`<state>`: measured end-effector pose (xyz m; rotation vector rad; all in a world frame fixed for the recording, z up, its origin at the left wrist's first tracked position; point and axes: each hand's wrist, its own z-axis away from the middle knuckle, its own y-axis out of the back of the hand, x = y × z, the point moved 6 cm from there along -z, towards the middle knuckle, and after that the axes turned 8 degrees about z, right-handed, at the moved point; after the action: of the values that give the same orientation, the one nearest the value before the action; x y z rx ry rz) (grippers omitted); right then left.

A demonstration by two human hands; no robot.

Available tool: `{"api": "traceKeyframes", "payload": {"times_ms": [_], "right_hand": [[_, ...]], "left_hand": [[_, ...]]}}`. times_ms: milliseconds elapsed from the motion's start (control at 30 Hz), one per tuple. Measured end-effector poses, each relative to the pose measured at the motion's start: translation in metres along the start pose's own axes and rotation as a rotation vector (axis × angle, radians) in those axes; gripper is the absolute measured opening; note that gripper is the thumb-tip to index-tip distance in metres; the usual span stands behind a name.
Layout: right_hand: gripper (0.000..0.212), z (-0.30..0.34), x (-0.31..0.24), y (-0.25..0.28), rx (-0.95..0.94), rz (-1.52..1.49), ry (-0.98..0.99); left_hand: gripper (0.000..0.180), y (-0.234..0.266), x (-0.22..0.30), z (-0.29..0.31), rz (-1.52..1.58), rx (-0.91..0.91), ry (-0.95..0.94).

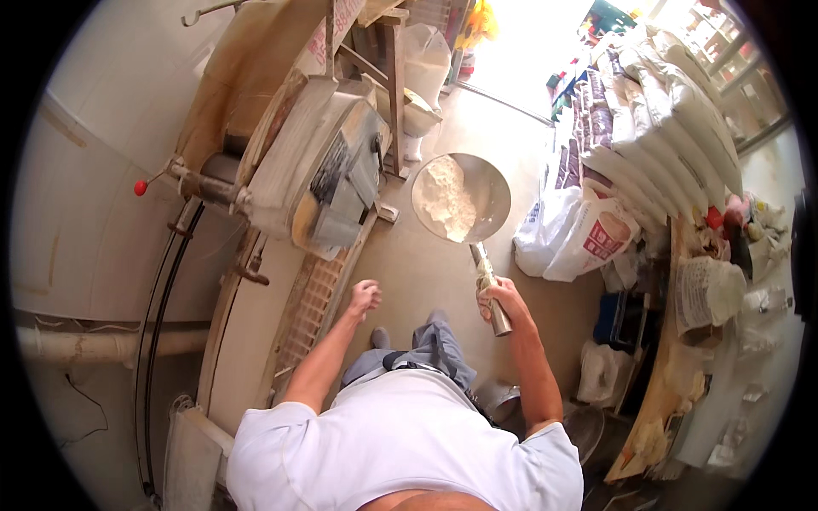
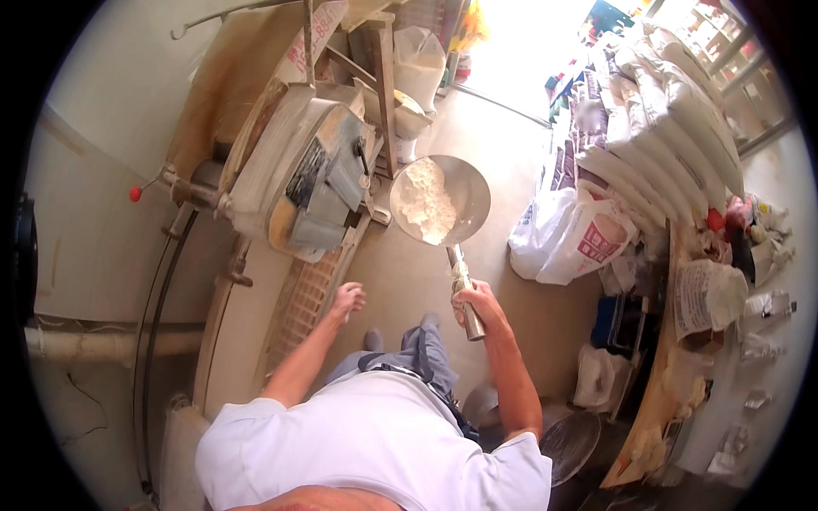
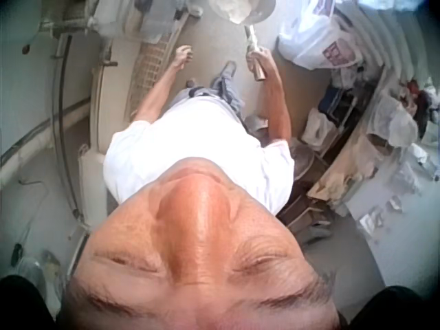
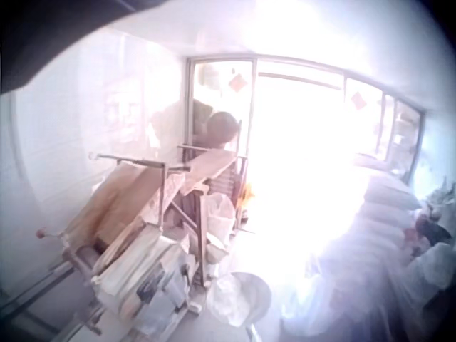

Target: The person sifts flour from a large sack into a container using a sieve, then pours the sifted flour into a machine hopper. They also handle a large white tray and a metal scoop during the process.

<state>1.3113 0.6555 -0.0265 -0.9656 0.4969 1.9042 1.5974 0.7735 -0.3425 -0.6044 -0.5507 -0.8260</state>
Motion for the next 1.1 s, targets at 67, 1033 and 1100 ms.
{"api": "traceKeyframes", "payload": {"times_ms": [67,1033,1100], "right_hand": [[0.019,-0.021,0.004,0.017,-0.039,0.022,0.04],[0.018,-0.13,0.188,0.138,-0.808,0.703,-0.028],[0.017,-0.141,0.189,0.141,-0.798,0.724,-0.029]], "left_hand": [[0.031,-0.046,-0.008,-0.024,0.053,-0.011,-0.033],[0.04,-0.288,-0.105,-0.224,1.865,-1.095,-1.319],[0.041,-0.29,-0.108,-0.239,1.91,-0.997,-1.41]]}}
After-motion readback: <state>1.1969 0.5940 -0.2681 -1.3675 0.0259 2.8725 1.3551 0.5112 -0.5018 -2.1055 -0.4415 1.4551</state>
